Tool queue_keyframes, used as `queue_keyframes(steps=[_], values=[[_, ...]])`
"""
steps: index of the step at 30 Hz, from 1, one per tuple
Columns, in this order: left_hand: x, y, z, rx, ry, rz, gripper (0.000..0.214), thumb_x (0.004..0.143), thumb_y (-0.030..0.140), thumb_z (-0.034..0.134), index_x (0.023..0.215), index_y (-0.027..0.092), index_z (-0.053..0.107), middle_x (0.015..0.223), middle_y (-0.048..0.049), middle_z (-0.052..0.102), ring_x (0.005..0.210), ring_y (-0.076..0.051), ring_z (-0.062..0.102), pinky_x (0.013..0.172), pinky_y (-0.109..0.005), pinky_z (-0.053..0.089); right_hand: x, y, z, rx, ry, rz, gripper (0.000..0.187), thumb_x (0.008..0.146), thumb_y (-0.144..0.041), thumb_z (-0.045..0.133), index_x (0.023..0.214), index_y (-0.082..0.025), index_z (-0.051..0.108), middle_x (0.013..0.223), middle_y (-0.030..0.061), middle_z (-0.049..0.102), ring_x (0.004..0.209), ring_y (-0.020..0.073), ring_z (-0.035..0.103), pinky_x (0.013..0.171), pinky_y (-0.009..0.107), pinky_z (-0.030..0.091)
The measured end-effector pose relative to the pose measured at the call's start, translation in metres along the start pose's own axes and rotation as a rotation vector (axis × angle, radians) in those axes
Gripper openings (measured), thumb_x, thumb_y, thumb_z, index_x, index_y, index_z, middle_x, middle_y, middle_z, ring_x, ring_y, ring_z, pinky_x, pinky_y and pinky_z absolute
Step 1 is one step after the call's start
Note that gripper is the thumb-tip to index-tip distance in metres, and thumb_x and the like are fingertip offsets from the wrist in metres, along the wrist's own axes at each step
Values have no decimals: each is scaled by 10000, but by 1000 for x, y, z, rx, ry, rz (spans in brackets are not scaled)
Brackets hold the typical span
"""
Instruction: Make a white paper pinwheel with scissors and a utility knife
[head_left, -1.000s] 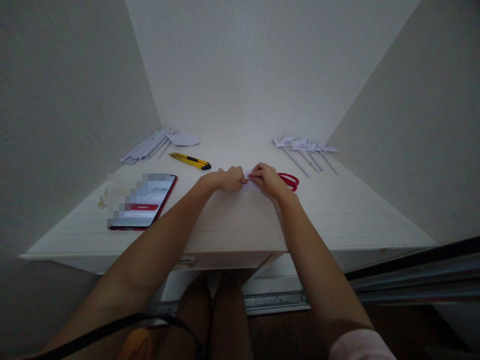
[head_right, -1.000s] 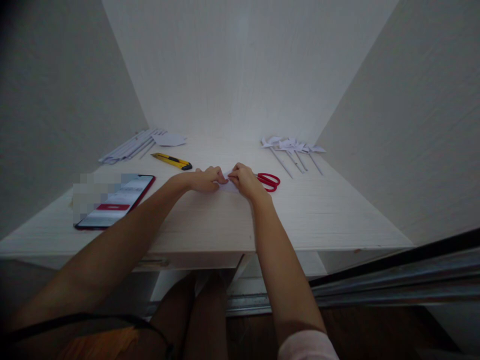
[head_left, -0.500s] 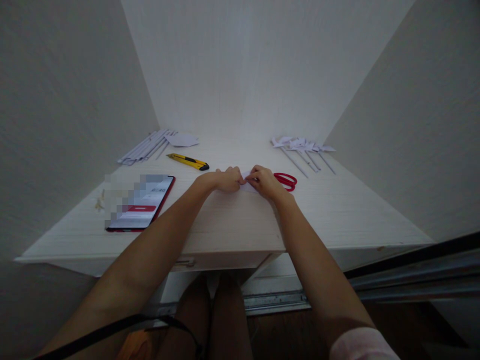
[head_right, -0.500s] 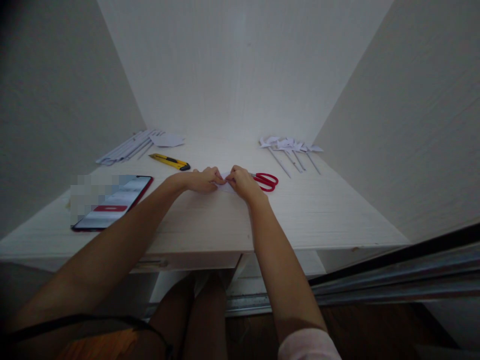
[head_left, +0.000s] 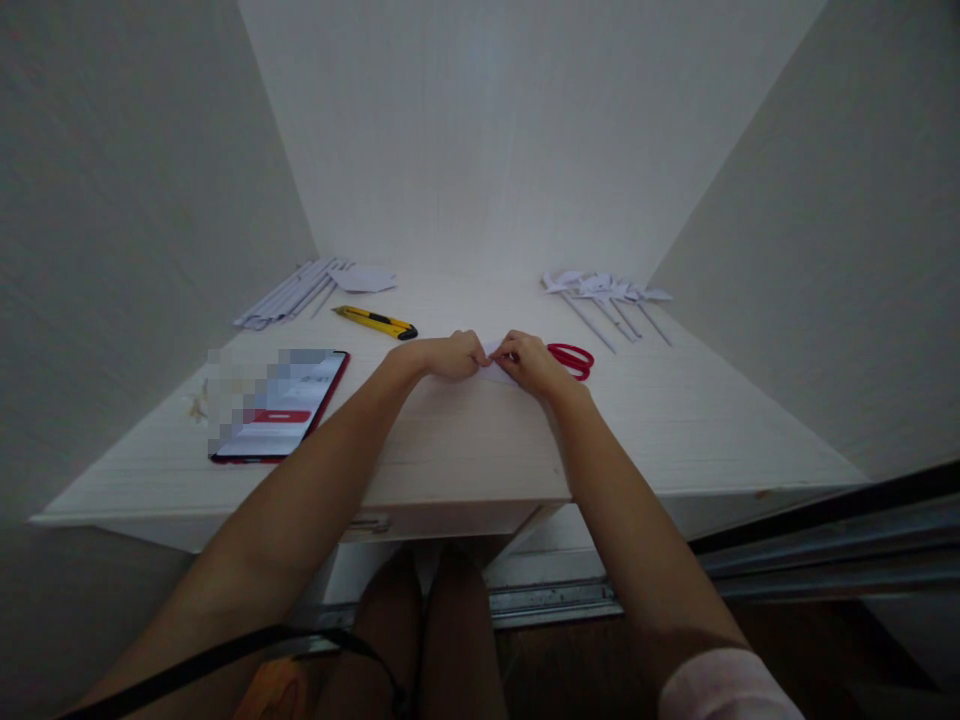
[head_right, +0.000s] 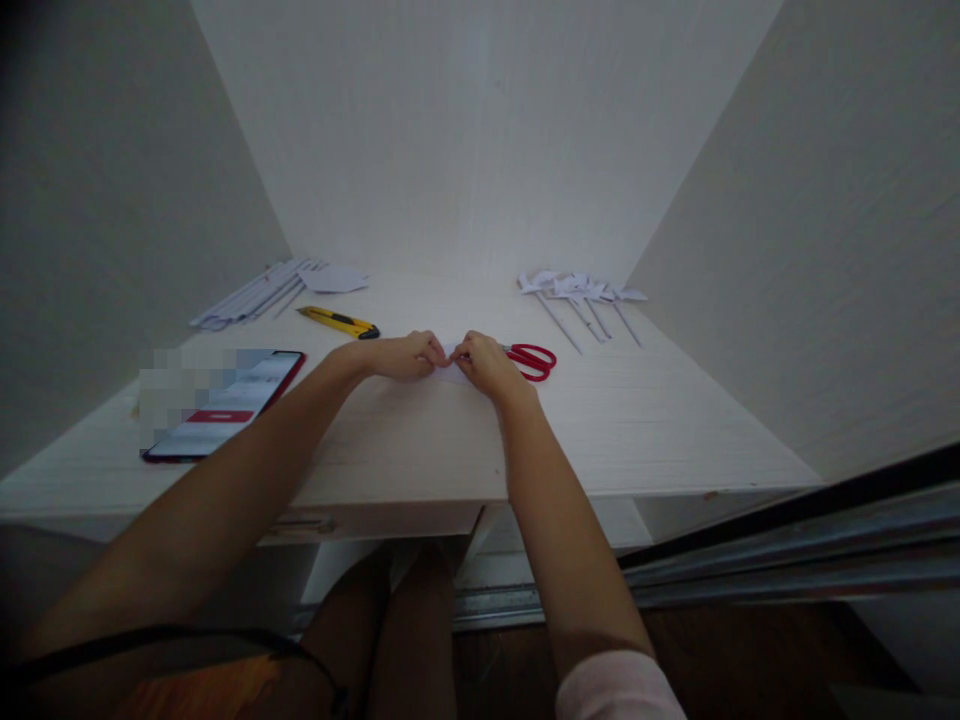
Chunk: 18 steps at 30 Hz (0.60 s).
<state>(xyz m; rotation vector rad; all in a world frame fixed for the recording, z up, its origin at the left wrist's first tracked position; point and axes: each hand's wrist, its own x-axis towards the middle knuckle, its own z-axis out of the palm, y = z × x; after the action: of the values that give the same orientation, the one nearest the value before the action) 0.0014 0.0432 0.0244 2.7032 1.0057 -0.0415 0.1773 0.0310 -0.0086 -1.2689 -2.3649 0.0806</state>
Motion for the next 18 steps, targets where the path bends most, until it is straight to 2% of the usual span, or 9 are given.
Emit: queue_keyframes(steps=[3, 8, 10, 15, 18], values=[[1, -5, -1, -23, 22, 33, 355, 716, 122, 367, 918, 162, 656, 990, -57, 651, 912, -163, 560, 854, -263, 387, 0, -2, -1, -22, -30, 7, 221, 779, -116, 485, 870, -152, 682, 868, 83, 596, 783, 139, 536, 741, 252, 399], [3, -8, 0, -44, 152, -91, 377, 729, 136, 368, 1005, 139, 625, 999, -87, 645, 877, -167, 577, 795, -267, 421, 0, -7, -5, -76, -47, 14, 227, 790, -121, 471, 886, -155, 673, 906, 91, 609, 814, 156, 551, 768, 273, 396], [3, -7, 1, -38, 175, -92, 382, 744, 150, 367, 1035, 154, 615, 1023, -83, 634, 903, -170, 567, 815, -278, 415, -1, -7, -5, -91, -44, 18, 220, 792, -128, 476, 882, -162, 674, 906, 90, 611, 815, 160, 553, 774, 280, 395], [0, 1, 1, 79, 154, -133, 406, 788, 187, 331, 1090, 193, 602, 1082, -125, 576, 1066, -264, 463, 875, -434, 367, 0, -6, -4, -86, -42, 15, 218, 784, -118, 481, 872, -161, 676, 898, 85, 614, 813, 156, 555, 756, 269, 397], [-2, 6, 1, 106, 137, -156, 407, 792, 165, 311, 1070, 183, 609, 1053, -136, 566, 1083, -289, 421, 876, -485, 337, 0, -6, -4, -91, -39, 16, 220, 777, -110, 480, 863, -157, 676, 886, 85, 614, 799, 157, 556, 747, 269, 397]])
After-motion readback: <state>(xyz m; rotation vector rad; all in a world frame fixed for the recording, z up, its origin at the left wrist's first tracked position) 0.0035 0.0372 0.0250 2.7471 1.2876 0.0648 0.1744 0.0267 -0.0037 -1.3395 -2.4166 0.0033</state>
